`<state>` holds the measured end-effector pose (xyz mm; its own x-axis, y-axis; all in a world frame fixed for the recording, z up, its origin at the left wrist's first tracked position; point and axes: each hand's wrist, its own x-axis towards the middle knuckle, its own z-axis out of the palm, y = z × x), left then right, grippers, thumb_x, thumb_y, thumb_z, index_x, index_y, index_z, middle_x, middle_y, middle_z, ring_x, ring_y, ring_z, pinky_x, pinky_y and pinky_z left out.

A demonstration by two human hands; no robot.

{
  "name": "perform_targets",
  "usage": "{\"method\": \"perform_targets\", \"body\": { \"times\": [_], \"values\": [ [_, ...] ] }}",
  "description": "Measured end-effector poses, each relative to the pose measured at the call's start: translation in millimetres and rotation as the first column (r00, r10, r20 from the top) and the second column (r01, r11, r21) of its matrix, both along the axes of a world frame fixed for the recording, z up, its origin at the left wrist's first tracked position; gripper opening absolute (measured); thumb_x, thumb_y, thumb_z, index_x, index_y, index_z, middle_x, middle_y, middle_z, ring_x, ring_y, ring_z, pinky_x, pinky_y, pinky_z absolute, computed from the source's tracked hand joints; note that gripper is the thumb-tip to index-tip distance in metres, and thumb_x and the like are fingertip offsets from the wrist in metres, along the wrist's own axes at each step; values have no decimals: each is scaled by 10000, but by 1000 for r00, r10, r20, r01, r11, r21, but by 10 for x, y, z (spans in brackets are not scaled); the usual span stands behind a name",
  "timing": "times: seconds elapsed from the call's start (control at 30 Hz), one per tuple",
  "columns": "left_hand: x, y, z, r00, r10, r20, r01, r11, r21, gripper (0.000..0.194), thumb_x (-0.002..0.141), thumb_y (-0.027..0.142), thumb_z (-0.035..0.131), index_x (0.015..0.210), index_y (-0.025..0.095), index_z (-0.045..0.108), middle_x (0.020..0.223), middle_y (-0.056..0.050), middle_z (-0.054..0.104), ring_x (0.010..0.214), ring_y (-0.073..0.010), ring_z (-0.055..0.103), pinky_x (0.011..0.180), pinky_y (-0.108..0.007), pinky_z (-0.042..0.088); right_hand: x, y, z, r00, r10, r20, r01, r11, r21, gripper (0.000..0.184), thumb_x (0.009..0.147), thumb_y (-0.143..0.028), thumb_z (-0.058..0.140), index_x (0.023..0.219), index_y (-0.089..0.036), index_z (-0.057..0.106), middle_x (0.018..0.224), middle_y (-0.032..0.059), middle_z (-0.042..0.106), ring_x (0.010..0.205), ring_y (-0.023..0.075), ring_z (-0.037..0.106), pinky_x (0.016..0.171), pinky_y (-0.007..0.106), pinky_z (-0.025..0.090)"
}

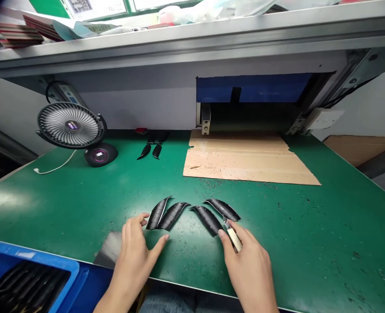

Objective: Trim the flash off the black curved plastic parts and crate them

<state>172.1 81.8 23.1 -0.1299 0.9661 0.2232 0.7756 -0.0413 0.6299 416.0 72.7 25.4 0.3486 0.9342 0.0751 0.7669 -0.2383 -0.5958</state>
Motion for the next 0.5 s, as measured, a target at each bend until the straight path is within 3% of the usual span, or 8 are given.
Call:
{"method": "perform_targets", "body": {
  "times": [0.13,0.27,0.37,0.5],
  "values": [
    [-143,211,-11,984,-104,-142,90,991,-101,433,836,299,614,1207,202,411,1144,-100,472,1098,-296,443,905,-464,449,141,-6,34,989,-64,131,50,993,107,541,870,-572,401,1253,-232,571,1202,70,608,1034,301,599,774,413,518],
    [-123,439,42,968,-151,-202,127,984,-127,335,859,275,588,1161,190,472,1095,-99,493,1053,-285,476,864,-430,473,478,-3,-91,964,-111,243,104,994,42,732,857,-581,315,1317,-48,516,1201,183,579,1080,373,544,887,508,472],
    [-108,519,127,958,-153,-244,133,986,-97,412,833,270,627,1202,190,463,1143,-120,470,1097,-319,448,875,-461,463,605,-15,-156,964,-36,264,34,999,14,707,876,-549,299,1295,-28,530,1213,189,571,1099,374,525,933,522,448],
    [1,524,147,905,-242,-351,248,968,-27,388,804,333,675,1121,192,503,1146,-112,480,1105,-314,443,890,-453,466,363,-80,-40,968,-34,248,-17,980,200,564,913,-508,355,1278,-122,543,1214,152,554,1135,356,489,951,542,429]
  ]
}}
